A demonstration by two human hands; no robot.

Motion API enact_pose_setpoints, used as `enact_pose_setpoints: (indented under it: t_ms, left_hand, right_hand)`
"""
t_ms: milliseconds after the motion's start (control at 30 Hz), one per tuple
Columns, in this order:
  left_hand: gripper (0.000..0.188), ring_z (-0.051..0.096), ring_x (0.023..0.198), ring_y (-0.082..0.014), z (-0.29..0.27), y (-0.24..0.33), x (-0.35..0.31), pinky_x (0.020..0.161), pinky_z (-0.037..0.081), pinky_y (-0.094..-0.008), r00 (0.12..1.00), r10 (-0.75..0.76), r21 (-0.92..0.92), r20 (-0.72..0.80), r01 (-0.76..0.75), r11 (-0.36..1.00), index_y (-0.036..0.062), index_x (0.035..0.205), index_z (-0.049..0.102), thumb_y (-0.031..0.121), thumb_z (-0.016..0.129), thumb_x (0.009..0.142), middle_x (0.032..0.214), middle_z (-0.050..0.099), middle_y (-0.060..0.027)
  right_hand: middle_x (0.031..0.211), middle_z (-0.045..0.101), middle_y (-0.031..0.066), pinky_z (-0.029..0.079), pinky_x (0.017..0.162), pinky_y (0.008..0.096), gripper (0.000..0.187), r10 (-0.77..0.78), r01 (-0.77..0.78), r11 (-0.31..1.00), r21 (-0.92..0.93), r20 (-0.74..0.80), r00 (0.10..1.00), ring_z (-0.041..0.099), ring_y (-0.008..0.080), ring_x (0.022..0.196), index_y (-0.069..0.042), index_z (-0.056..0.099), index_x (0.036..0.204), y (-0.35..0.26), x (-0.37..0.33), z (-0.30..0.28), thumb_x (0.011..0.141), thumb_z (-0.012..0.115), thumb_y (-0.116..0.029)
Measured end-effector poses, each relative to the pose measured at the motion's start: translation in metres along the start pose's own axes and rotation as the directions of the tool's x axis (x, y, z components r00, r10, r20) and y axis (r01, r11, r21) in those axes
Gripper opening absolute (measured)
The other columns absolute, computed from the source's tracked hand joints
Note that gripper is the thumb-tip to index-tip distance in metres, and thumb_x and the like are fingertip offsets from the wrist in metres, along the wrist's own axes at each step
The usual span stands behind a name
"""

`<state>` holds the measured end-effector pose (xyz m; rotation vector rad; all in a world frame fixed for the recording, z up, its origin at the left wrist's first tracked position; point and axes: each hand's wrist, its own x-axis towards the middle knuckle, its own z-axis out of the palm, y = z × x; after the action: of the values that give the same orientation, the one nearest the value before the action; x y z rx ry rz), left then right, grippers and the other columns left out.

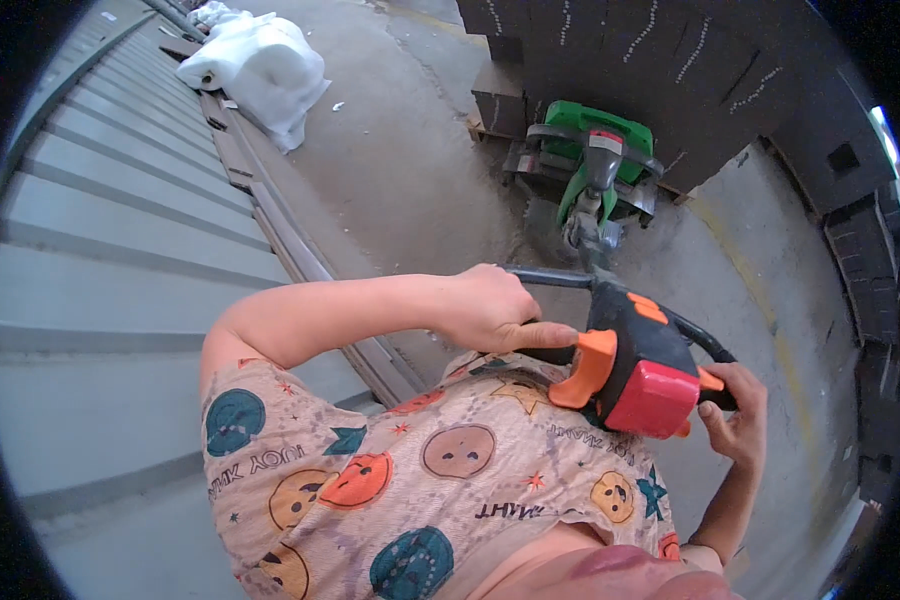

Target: The person operates a pallet jack by steering the handle and pressing buttons to move it around a warehouse floor, while also handling a round white panel and a piece of paper.

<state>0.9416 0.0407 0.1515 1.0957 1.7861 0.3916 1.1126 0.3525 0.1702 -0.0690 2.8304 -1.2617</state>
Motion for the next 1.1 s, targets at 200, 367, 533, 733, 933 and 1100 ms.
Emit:
enact_pose_setpoints:
  t_ms: [200, 367, 533, 733, 933, 1100]
  left_hand:
    - [0.066, 0.058, 0.067, -0.0389, 0.004, -0.003, -0.005, 0.062, 0.045, -0.0436, 0.999, -0.017, -0.055, -0.041, 0.015, 0.998, 0.0025, 0.077, 0.062, 0.06, 0.032, 0.091, 0.066, 0.057, -0.0208]
    - [0.066, 0.059, 0.071, -0.038, 0.003, 0.006, 0.004, 0.064, 0.046, -0.0435, 0.961, -0.249, -0.178, -0.12, 0.226, 0.958, 0.0054, 0.08, 0.064, 0.059, 0.026, 0.093, 0.069, 0.059, -0.0191]
    - [0.078, 0.062, 0.081, -0.0373, 0.022, 0.026, 0.031, 0.077, 0.047, -0.0424, 0.919, -0.311, -0.262, -0.242, 0.247, 0.933, 0.0081, 0.083, 0.07, 0.064, 0.017, 0.091, 0.078, 0.065, -0.0181]
    - [0.079, 0.061, 0.082, -0.0381, 0.025, 0.04, 0.049, 0.078, 0.047, -0.0432, 0.951, -0.254, -0.272, -0.174, 0.202, 0.941, 0.0071, 0.088, 0.068, 0.062, 0.011, 0.092, 0.083, 0.065, -0.0198]
    - [0.074, 0.06, 0.087, -0.0381, 0.026, 0.054, 0.07, 0.08, 0.045, -0.0438, 0.963, -0.206, -0.334, -0.175, 0.139, 0.932, 0.0049, 0.098, 0.064, 0.056, 0.012, 0.095, 0.089, 0.064, -0.0205]
    - [0.067, 0.056, 0.092, -0.0409, 0.051, 0.07, 0.066, 0.081, 0.043, -0.0416, 0.967, -0.202, -0.434, -0.153, 0.118, 0.893, 0.0029, 0.104, 0.055, 0.06, 0.021, 0.094, 0.088, 0.061, -0.0217]
  right_hand:
    - [0.051, 0.043, 0.0085, 0.036, 0.043, 0.0346, 0.049, -0.132, 0.101, 0.961, -0.259, -0.105, 0.986, 0.048, 0.0271, 0.045, -0.005, 0.054, 0.062, 0.017, 0.02, 0.016, 0.079, 0.063, -0.051]
    - [0.051, 0.046, 0.0116, 0.035, 0.042, 0.0364, 0.029, -0.16, 0.135, 0.966, -0.221, -0.097, 0.982, 0.048, 0.0299, 0.045, -0.004, 0.055, 0.06, 0.026, 0.043, 0.006, 0.081, 0.064, -0.021]
    - [0.049, 0.042, 0.0116, 0.032, 0.043, 0.0338, 0.033, -0.181, 0.17, 0.974, -0.149, -0.063, 0.981, 0.044, 0.0243, 0.042, -0.001, 0.054, 0.059, 0.063, 0.054, -0.019, 0.085, 0.062, -0.02]
    - [0.05, 0.043, 0.0112, 0.033, 0.044, 0.0324, 0.03, -0.212, 0.198, 0.968, -0.154, -0.081, 0.974, 0.045, 0.0232, 0.043, 0.0, 0.053, 0.061, 0.082, 0.066, -0.034, 0.083, 0.063, -0.019]
    - [0.059, 0.047, 0.0136, 0.036, 0.05, 0.0339, 0.038, -0.249, 0.222, 0.94, -0.258, -0.076, 0.965, 0.049, 0.028, 0.053, 0.0, 0.055, 0.07, 0.114, 0.087, -0.057, 0.083, 0.06, -0.036]
    - [0.073, 0.052, 0.0156, 0.04, 0.064, 0.0386, 0.048, -0.213, 0.209, 0.906, -0.368, 0.029, 0.977, 0.05, 0.0344, 0.072, -0.001, 0.055, 0.08, 0.12, 0.072, -0.063, 0.083, 0.054, -0.049]
